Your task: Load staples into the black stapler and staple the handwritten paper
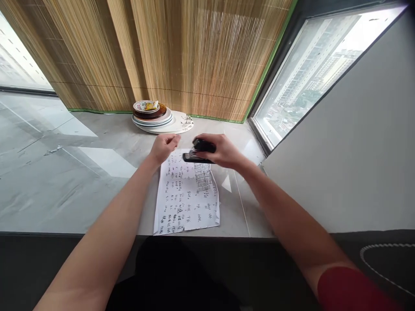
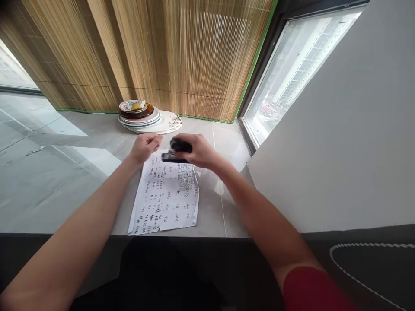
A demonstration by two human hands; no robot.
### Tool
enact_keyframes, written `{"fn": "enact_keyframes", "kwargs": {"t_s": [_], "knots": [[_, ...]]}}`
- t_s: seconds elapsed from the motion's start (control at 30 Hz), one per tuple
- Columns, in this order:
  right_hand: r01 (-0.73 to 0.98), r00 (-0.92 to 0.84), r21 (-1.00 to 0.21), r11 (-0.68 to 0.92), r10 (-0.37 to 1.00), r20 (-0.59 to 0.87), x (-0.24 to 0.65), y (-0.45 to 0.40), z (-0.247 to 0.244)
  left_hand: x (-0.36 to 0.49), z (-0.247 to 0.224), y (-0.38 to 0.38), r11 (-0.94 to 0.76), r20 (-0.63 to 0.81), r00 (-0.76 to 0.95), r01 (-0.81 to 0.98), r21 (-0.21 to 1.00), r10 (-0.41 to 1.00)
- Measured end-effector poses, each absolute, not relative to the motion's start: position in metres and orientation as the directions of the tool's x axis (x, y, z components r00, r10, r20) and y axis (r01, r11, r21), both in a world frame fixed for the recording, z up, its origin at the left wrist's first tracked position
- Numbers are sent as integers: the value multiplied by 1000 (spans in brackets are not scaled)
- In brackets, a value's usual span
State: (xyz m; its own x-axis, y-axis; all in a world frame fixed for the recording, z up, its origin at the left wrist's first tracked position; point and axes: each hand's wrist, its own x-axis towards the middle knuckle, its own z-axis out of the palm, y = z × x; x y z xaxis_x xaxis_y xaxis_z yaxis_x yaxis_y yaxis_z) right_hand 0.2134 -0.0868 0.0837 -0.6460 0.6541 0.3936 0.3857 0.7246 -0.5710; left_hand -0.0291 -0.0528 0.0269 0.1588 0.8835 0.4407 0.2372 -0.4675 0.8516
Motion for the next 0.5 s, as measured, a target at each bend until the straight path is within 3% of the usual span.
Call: {"fn": "enact_keyframes", "kwargs": {"t_s": [0.1, 0.27, 0.5], "knots": [[549, -588, -497, 672, 733, 342, 251, -102, 98, -10, 32, -64, -619, 482, 394, 404, 674, 782], [660, -526, -495, 565, 818, 233, 294, -128, 82, 14, 29, -76, -748, 286, 814, 249, 616, 506], [560, -647, -588, 584, 752, 130, 302, -125, 66, 13, 22, -74, -744, 280, 835, 211, 633, 475]]}}
